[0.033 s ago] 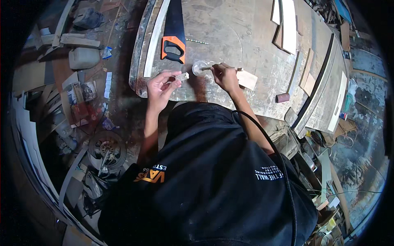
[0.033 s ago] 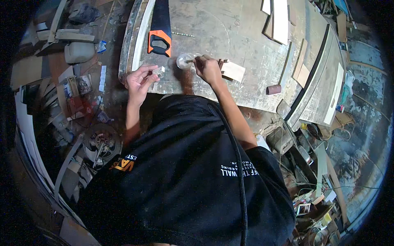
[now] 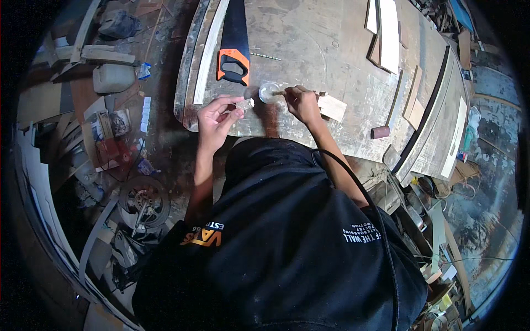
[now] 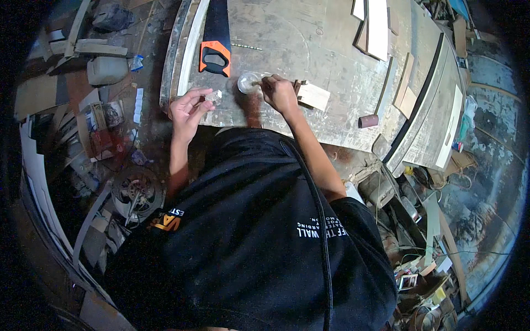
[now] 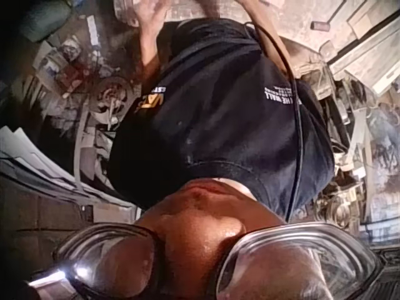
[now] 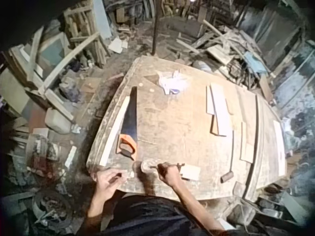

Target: Sawing a piece of wood and gluing it to a wooden block.

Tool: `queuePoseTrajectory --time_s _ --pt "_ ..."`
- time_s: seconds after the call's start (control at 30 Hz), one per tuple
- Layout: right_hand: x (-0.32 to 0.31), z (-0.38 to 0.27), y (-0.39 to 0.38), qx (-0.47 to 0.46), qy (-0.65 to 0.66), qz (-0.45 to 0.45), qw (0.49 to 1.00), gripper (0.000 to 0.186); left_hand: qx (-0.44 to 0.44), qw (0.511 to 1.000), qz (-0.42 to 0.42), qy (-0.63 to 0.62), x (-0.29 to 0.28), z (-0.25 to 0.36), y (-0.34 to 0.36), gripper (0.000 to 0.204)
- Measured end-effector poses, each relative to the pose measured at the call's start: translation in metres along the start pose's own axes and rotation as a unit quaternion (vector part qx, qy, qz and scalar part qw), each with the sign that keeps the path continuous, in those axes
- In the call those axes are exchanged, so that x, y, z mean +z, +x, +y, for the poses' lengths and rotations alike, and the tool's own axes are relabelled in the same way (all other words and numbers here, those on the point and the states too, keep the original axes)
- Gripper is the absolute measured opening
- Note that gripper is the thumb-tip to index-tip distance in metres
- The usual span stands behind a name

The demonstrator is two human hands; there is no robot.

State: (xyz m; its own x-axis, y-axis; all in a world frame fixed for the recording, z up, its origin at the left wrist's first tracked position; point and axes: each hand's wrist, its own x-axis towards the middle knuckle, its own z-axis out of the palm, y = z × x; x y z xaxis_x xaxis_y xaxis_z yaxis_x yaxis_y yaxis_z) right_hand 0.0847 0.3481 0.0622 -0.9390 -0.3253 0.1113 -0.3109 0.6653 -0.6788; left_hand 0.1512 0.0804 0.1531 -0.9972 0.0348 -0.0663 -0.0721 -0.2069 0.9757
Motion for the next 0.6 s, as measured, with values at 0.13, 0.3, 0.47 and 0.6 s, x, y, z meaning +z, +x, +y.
queuePoseTrajectory --time_s 0.13,0.3,0.47,0.6 --pt "0.015 0.015 0.000 -0.017 -0.018 -0.050 0.998 0.015 -0.005 1.000 0.001 0.020 0.002 0.002 -0.001 0.028" --pt "0.010 0.000 0.007 0.039 -0.075 -0.111 0.990 0.039 -0.039 0.994 0.017 0.104 0.013 0.002 0.005 0.036" --pt "-0.038 -0.026 -0.003 0.016 -0.096 0.017 0.995 0.046 -0.035 0.975 -0.015 0.217 0.041 0.002 0.020 0.043" --pt "-0.092 -0.053 -0.033 0.032 0.001 -0.053 0.998 0.045 -0.075 0.947 -0.113 0.292 0.086 0.012 0.034 0.050"
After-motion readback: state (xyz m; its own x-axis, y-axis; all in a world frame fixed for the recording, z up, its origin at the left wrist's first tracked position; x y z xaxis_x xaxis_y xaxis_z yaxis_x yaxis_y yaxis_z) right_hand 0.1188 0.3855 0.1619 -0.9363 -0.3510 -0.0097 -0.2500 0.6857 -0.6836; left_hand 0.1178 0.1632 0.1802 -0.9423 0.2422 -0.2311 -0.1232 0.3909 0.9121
